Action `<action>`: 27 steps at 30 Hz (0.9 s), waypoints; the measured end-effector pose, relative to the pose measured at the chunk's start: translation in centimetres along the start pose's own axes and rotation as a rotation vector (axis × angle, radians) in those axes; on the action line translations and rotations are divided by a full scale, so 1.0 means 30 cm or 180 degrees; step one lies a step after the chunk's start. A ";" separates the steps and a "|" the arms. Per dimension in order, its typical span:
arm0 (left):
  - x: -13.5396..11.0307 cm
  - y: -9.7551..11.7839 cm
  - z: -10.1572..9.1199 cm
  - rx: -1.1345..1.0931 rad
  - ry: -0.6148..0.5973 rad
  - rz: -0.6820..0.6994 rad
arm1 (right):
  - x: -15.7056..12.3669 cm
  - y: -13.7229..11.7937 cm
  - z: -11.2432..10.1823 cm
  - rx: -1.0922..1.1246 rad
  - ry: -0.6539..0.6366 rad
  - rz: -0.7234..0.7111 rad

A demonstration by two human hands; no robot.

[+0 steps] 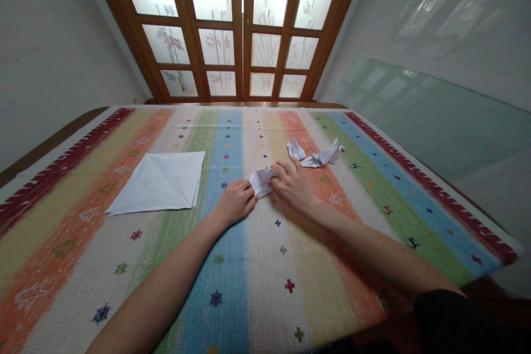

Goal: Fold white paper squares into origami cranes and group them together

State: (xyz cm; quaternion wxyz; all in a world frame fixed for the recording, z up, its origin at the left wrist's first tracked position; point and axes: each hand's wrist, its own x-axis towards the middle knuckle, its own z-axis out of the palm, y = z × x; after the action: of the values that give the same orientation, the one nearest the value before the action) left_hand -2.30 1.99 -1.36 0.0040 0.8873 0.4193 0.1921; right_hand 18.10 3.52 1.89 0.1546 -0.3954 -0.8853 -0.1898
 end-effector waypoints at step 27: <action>0.007 -0.002 -0.023 -0.0135 -0.0429 -0.0123 | 0.095 0.099 0.103 0.3637 -0.0773 0.1084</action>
State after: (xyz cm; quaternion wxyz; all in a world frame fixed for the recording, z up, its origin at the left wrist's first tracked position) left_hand -2.46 2.10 -0.67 0.0547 0.8896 0.4310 0.1406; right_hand 18.16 8.58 1.03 0.2685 -0.4047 -0.7827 0.3893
